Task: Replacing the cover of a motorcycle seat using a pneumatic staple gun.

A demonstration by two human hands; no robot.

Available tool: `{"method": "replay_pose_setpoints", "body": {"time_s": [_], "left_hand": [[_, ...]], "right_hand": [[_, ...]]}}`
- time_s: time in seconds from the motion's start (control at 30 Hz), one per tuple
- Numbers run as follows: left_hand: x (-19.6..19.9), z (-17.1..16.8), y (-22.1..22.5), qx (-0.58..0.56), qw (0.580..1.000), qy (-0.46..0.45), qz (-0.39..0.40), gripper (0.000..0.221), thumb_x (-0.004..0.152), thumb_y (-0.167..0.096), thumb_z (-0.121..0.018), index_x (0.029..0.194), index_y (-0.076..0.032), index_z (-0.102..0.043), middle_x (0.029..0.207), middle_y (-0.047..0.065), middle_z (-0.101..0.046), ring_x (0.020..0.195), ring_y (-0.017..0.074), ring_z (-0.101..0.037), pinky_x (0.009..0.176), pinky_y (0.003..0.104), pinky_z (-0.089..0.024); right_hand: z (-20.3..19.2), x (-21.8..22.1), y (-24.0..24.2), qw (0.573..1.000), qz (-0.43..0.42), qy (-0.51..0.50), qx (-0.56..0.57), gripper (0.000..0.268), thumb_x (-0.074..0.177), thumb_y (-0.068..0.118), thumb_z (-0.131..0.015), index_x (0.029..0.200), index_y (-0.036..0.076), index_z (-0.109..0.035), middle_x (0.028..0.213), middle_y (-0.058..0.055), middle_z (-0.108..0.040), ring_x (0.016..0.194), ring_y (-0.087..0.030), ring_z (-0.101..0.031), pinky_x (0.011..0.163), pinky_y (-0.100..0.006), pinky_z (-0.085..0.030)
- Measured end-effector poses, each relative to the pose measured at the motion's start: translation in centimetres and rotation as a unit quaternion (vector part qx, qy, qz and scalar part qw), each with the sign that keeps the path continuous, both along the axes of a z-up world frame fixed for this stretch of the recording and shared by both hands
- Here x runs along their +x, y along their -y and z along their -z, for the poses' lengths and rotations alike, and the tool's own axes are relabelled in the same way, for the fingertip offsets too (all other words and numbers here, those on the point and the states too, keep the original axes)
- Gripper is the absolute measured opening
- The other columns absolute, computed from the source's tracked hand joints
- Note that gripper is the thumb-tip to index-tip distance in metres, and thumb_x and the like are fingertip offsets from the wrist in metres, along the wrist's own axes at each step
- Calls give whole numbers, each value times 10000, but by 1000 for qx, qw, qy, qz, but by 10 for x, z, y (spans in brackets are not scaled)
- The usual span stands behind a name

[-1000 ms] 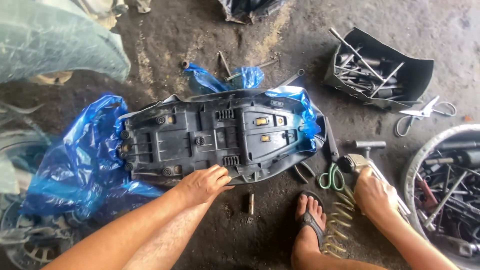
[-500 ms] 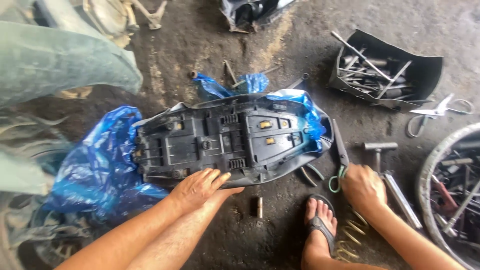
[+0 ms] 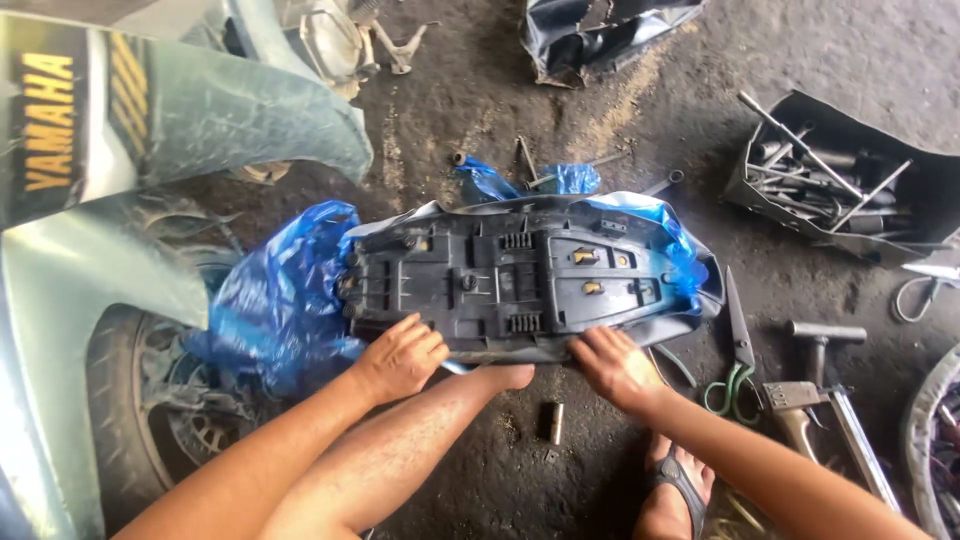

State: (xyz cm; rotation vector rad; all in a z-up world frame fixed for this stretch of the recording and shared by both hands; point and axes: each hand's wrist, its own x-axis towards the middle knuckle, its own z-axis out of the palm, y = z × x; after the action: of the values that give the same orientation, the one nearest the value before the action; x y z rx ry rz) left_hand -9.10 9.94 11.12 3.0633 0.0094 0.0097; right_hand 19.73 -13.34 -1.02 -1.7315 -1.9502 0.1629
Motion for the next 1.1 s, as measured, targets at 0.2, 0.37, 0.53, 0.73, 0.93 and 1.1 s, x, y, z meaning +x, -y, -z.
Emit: {"method": "replay_pose_setpoints", "body": {"time_s": [0.2,0.37,0.53,0.73,0.93,1.1], "left_hand": [[52,-58,-29,-115,966,182,-146,191,972,-174,-606,843,-52,-678,809,128,-658,792,350,-642,738,457,-506],[93,-127,-44,-150,955,152,-205,254,983,-273,-616,894,-45,-685,837,166,-702,801,384,-695,690,479,-531],[95,-116,-51,-176,942,30,-285,286,988,-344,-573,951,-100,-718,869,204,-718,884,431,-696,720,545,-534],[102,-79,-70,-123,946,8,-299,344,1019,-403,-573,950,-92,-703,841,214,-710,885,464,-670,737,580,-515],[126,-93,-22,84,939,249,-221,300,1034,-283,-567,1159,-40,-691,1165,185,-695,1161,404,-643,1008,577,-480],[121,-48,29,111,967,213,-84,753,994,-542,-543,1440,62,-494,1462,273,-541,1395,432,-503,1195,541,-355]], "right_hand": [[-92,51,-36,986,111,-91,85,534,775,144,-777,1295,93,-671,920,-130,-628,825,-344,-617,745,-440,-512],[-173,86,-50,972,144,-170,73,278,928,178,-731,1198,108,-727,993,-138,-739,865,-291,-734,744,-375,-576],[-180,95,-71,947,181,-244,-108,269,910,256,-701,1127,108,-759,971,-138,-788,801,-298,-778,749,-389,-587],[-147,90,-98,953,198,-193,-125,366,940,421,-671,1126,124,-776,1012,-202,-755,959,-377,-742,852,-450,-572],[-162,80,-109,947,241,-154,-145,396,944,498,-623,1115,177,-781,957,-218,-742,913,-422,-718,826,-501,-567],[-162,76,-113,953,251,-111,-130,392,995,492,-574,1047,157,-771,852,-246,-724,828,-454,-707,766,-545,-567]]}}
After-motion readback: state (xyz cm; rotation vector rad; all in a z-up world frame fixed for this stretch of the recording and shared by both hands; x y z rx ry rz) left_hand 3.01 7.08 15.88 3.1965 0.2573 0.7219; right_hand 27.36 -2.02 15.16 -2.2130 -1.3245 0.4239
